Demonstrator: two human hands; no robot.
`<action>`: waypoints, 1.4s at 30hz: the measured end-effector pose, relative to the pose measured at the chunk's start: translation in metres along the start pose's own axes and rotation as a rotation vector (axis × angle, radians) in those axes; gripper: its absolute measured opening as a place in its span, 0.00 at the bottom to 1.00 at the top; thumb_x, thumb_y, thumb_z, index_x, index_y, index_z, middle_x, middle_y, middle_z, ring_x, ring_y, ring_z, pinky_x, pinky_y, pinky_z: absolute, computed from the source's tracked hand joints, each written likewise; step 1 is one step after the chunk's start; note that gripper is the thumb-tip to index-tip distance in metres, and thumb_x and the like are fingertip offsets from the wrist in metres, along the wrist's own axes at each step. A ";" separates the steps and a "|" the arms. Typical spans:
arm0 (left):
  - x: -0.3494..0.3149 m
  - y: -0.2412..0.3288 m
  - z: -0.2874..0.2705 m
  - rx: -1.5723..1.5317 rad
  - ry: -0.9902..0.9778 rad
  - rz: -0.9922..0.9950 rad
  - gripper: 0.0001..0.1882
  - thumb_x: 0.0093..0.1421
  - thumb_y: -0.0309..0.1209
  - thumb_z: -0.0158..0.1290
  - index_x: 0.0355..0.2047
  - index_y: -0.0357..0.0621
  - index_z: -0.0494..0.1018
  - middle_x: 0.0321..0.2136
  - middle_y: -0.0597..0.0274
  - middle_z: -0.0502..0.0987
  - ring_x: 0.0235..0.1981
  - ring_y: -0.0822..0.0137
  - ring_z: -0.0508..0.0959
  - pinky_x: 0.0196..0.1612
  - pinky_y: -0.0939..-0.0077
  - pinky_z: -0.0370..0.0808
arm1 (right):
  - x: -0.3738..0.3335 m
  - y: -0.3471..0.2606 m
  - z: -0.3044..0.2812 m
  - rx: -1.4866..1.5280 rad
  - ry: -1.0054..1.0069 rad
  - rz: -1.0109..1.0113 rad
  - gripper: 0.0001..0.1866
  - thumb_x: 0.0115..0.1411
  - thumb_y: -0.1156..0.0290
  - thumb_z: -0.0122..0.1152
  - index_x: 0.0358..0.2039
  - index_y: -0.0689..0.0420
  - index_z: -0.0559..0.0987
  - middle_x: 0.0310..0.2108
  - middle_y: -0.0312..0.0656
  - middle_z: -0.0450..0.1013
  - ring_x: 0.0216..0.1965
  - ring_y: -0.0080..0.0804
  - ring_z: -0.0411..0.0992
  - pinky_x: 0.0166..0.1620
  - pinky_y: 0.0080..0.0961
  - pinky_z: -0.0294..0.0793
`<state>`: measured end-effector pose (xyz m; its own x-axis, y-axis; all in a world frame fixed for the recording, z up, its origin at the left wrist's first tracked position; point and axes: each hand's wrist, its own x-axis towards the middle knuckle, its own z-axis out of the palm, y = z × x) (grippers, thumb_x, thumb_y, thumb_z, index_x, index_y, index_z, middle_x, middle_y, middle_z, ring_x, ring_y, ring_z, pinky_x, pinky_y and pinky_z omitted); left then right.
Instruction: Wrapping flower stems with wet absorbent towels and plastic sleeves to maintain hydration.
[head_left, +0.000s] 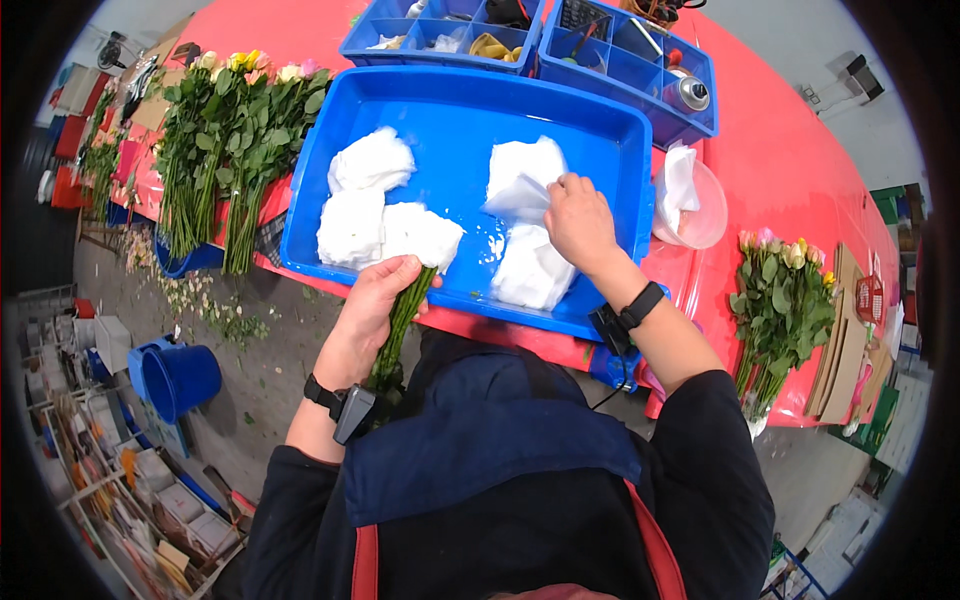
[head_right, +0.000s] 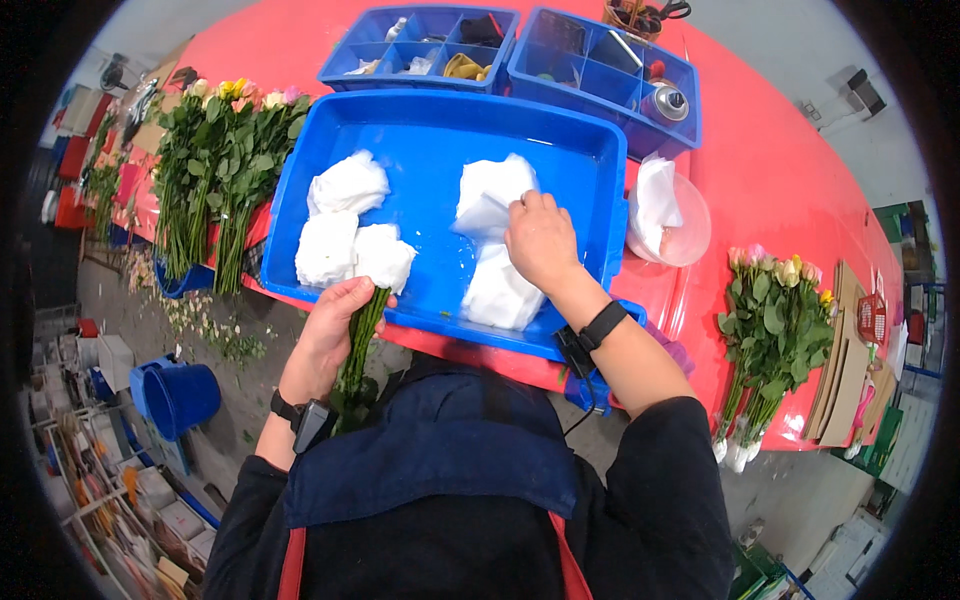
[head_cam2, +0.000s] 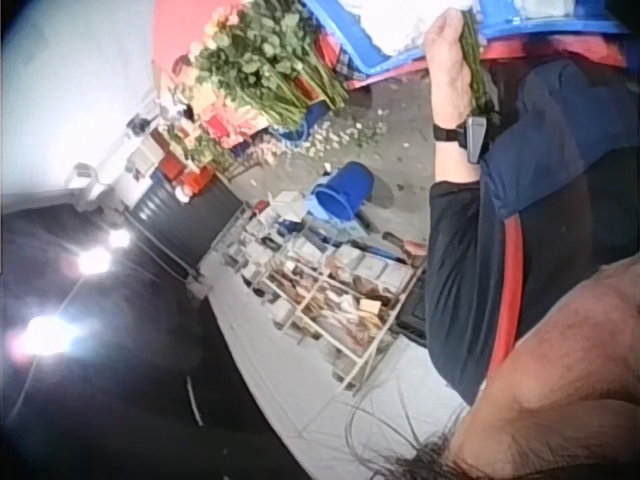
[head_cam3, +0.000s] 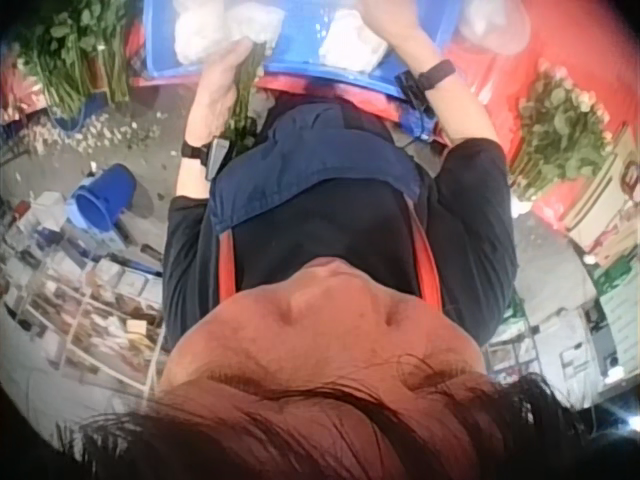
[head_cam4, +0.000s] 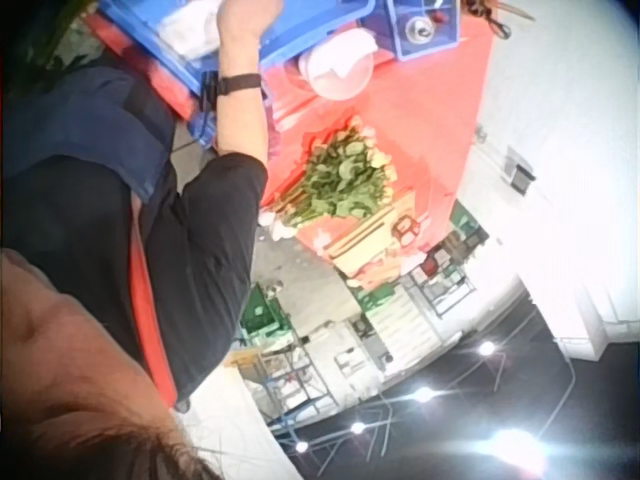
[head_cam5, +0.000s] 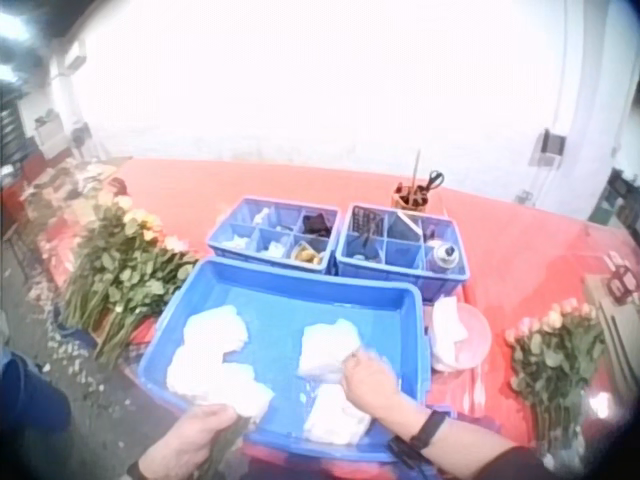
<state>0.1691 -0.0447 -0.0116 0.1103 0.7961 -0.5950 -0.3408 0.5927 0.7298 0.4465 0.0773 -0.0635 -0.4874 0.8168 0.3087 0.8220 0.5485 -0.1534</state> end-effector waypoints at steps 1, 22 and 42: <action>-0.001 -0.002 0.001 -0.002 0.004 0.007 0.16 0.65 0.40 0.50 0.40 0.37 0.75 0.30 0.59 0.80 0.20 0.72 0.75 0.23 0.80 0.72 | 0.002 -0.002 -0.004 0.004 -0.009 0.055 0.09 0.50 0.73 0.55 0.33 0.61 0.77 0.32 0.46 0.72 0.37 0.43 0.72 0.40 0.37 0.71; -0.019 0.008 -0.014 0.014 -0.094 0.025 0.17 0.64 0.39 0.51 0.41 0.35 0.74 0.30 0.58 0.79 0.20 0.72 0.75 0.24 0.81 0.72 | -0.009 0.028 0.026 0.284 -0.085 0.142 0.11 0.55 0.74 0.53 0.37 0.63 0.78 0.35 0.52 0.74 0.38 0.50 0.73 0.43 0.41 0.73; -0.026 0.015 -0.044 0.038 -0.234 0.041 0.16 0.64 0.38 0.51 0.41 0.35 0.74 0.26 0.63 0.77 0.18 0.74 0.74 0.22 0.82 0.71 | -0.034 0.004 -0.106 0.399 0.134 0.624 0.11 0.56 0.70 0.55 0.34 0.62 0.81 0.29 0.49 0.78 0.32 0.38 0.78 0.37 0.30 0.75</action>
<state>0.1202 -0.0613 0.0002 0.3118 0.8237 -0.4736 -0.3146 0.5599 0.7665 0.4974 0.0323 0.0244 0.0949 0.9824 0.1607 0.7525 0.0349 -0.6577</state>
